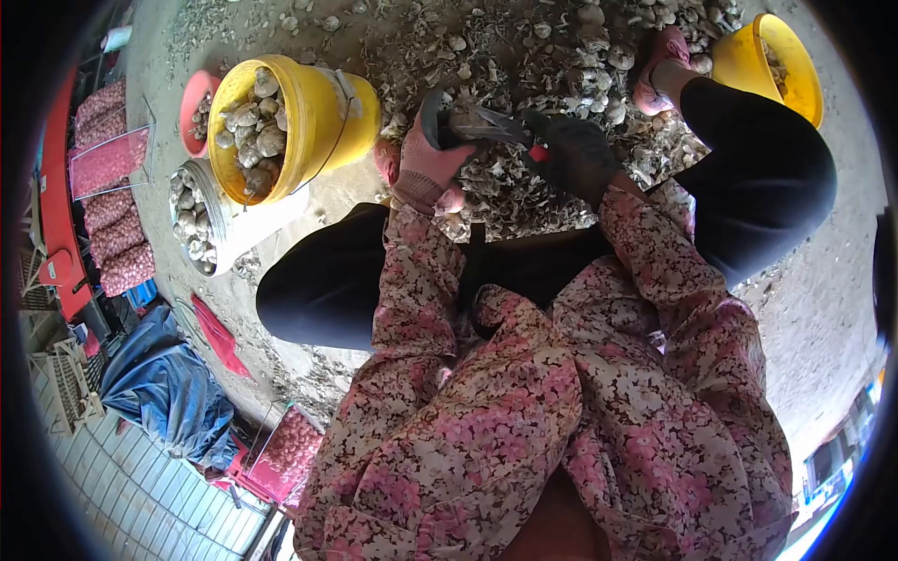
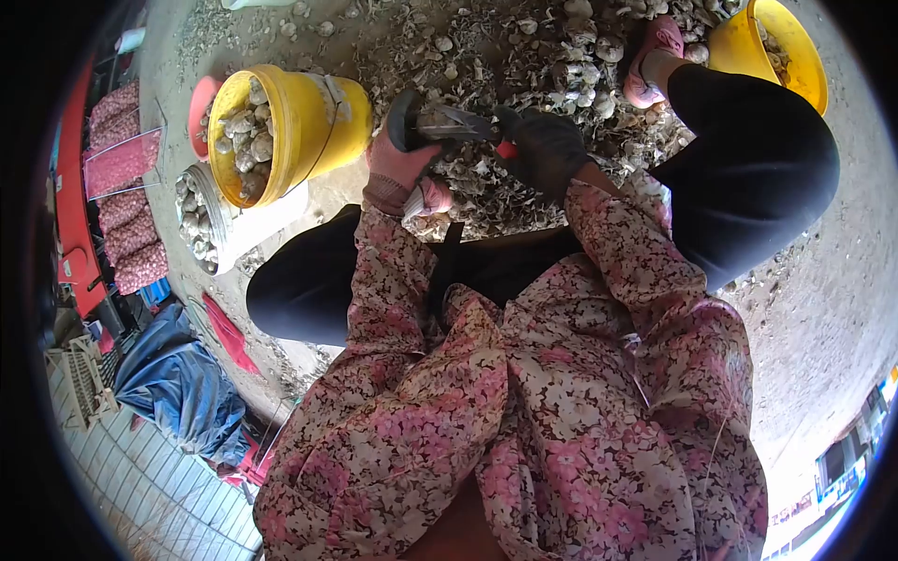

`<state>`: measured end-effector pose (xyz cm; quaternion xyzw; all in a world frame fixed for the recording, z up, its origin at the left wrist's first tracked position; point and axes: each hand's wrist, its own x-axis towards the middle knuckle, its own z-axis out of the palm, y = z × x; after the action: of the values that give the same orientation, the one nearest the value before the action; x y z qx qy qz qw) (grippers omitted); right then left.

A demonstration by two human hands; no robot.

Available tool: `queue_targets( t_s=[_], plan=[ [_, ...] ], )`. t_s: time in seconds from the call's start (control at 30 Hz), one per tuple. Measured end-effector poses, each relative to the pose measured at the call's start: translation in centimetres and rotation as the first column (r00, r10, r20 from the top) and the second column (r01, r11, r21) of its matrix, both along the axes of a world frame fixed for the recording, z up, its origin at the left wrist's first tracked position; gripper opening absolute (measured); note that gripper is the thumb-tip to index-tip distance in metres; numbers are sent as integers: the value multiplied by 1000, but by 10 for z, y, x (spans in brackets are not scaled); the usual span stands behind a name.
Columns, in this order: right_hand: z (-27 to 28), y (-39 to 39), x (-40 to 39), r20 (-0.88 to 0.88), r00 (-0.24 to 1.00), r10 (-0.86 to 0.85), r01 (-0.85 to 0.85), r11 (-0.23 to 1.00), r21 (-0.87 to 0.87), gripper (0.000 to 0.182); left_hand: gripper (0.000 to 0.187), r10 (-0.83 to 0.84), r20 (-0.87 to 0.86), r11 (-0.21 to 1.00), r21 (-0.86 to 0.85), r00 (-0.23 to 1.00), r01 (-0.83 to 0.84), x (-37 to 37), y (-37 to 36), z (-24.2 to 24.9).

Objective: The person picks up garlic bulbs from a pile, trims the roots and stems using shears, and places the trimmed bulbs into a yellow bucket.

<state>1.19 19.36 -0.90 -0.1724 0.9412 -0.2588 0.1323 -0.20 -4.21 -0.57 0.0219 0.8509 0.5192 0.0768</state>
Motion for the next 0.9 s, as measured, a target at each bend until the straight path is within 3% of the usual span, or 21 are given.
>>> queue_targets(
  t_s=[0.07,0.13,0.27,0.33,0.37,0.4,0.43,0.47,0.5,0.53,0.57,0.6,0.63,0.67,0.7,0.73,0.77,0.8,0.83,0.87,0.9],
  plan=[
    [-1,0,1,-10,1000,9,-9,1000,-11,44,86,-13,20,1000,1,1000,13,2,0,8],
    [0,1,4,112,994,9,-5,1000,-30,41,96,-45,12,998,-36,999,45,5,1,12],
    [-11,1,10,180,984,-17,24,999,-35,31,97,-74,-46,997,-26,996,72,7,1,-2],
    [-33,-3,17,35,994,-105,110,979,-173,23,75,-41,-233,997,53,972,55,7,1,-21],
    [-36,-7,19,30,993,-111,114,977,-178,23,75,-48,-239,997,47,970,61,7,4,-18],
    [-50,-16,12,401,886,-234,385,852,-353,25,66,95,-60,940,334,994,-70,2,2,-22],
    [-54,-21,11,727,648,-226,660,643,-388,30,57,173,154,791,567,973,-230,3,5,-18],
    [-62,-23,14,724,648,-234,666,635,-391,30,40,230,75,791,567,970,-231,1,-3,-9],
    [-68,-21,19,821,538,-189,743,567,-356,35,28,347,175,526,777,922,-345,-10,-16,-13],
    [-71,-19,22,900,417,-131,815,493,-305,39,22,310,102,381,897,945,-222,-17,-25,5],
    [-68,-18,27,901,410,-141,826,476,-302,39,29,256,-30,107,994,966,3,-30,-51,6],
    [-62,-19,33,929,368,-41,874,358,-330,39,48,258,148,-355,934,955,-49,-30,-46,28],
    [-55,-25,34,939,338,66,909,235,-344,39,71,292,222,-429,900,931,-80,-39,-61,30],
    [-47,-33,32,940,337,61,913,223,-342,39,75,265,172,-434,900,949,-42,-48,-60,29],
    [-39,-43,28,983,150,106,989,-32,-147,39,69,229,165,-263,959,959,-103,-60,-51,20],
    [-31,-52,27,980,-27,198,959,-272,81,38,62,190,166,-80,985,968,-154,-73,-37,12],
    [-28,-54,29,988,10,151,961,-273,32,37,48,206,372,-7,925,905,-379,-85,-1,15],
    [-37,-58,33,988,4,152,957,-287,40,37,38,297,-106,732,664,949,-155,-104,6,-30],
    [-58,-65,38,991,41,131,962,-273,-4,39,28,-11,-493,995,-93,870,-41,-122,13,-77],
    [-68,-68,42,991,77,108,965,-257,-47,43,27,191,56,862,468,980,-195,-136,53,-64],
    [-54,-72,40,990,75,116,923,-385,-25,42,27,28,607,450,702,794,-552,-147,95,-50]
  ],
)
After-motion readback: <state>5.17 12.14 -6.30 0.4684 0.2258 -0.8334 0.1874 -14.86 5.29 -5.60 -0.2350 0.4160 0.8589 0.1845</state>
